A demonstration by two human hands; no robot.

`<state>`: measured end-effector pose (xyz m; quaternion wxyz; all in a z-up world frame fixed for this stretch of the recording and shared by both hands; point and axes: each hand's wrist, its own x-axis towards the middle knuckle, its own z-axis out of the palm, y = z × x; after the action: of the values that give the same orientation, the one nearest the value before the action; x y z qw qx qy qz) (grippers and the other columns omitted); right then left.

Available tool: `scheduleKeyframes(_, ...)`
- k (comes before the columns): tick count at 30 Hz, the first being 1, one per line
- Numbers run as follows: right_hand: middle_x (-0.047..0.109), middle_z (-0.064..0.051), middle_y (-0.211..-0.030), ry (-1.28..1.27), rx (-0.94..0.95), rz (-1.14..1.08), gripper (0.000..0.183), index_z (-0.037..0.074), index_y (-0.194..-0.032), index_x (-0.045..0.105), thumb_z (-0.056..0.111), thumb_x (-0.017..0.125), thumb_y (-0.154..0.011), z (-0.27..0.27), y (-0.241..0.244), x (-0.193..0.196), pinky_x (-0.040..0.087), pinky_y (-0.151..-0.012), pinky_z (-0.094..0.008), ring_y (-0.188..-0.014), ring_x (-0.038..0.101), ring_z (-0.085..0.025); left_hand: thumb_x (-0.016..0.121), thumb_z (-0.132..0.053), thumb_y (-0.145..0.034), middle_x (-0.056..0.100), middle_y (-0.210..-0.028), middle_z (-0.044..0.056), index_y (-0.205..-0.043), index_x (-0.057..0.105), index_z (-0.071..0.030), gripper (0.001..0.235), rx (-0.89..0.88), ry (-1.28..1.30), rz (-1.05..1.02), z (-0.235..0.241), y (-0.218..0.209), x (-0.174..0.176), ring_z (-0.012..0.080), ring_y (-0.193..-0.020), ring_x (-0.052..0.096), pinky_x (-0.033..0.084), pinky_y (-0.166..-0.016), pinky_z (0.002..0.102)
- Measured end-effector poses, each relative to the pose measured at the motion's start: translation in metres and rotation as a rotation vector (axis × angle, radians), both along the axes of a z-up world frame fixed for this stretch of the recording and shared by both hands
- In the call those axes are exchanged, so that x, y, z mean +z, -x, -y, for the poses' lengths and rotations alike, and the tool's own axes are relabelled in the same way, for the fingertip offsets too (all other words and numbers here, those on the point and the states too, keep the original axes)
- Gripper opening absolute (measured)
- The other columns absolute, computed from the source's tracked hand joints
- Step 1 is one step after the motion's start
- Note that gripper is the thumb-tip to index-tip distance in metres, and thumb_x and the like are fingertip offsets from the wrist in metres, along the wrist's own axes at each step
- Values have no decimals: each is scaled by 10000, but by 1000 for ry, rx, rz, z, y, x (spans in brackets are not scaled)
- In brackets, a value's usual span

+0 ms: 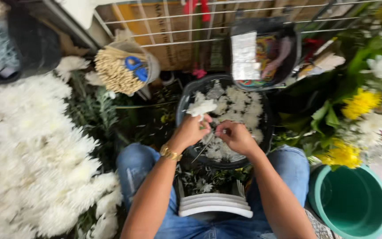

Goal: The person prepares flowers by hand, plucking petals from blooms and placing the petals and flower heads into a black bucket filled with water.

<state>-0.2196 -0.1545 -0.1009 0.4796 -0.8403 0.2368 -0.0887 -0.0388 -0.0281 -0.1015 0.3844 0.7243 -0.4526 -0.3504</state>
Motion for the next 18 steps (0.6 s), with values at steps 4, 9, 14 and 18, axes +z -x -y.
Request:
scheduleKeyframes(4, 742, -80, -774, 88, -29, -52, 150, 201, -1006, 769, 225, 777, -858, -8, -6, 12, 529, -679, -456, -731, 716, -334, 772, -93, -807, 768, -880, 114, -925, 745, -71, 123, -109, -89, 156, -5, 13, 58, 322, -901, 742, 573, -813, 415)
scheduleKeyframes(9, 714, -27, -781, 68, -46, 64, 74, 165, -914, 767, 166, 780, -841, -11, -6, 3, 516, -607, -354, -625, 654, -222, 804, -163, -757, 677, -773, 265, -824, 672, 44, 254, -162, -43, 264, -10, 20, 70, 473, -854, 684, 533, -748, 538)
scheduleKeyframes(14, 736, -64, -851, 3, -69, 135, 107, 139, -954, 772, 141, 796, -850, -17, -8, 23, 510, -594, -351, -636, 647, -239, 770, -157, -778, 664, -735, 268, -788, 651, 50, 239, -113, -38, 214, -7, 16, 42, 463, -796, 683, 523, -697, 514)
scheduleKeyframes(18, 769, -93, -936, 32, -220, 21, 171, 187, -1111, 793, 156, 714, -962, -5, -5, 41, 576, -772, -409, -830, 735, -302, 693, -48, -872, 697, -876, 184, -1045, 694, 14, 185, 45, 36, 65, -16, 11, 87, 330, -786, 694, 570, -726, 388)
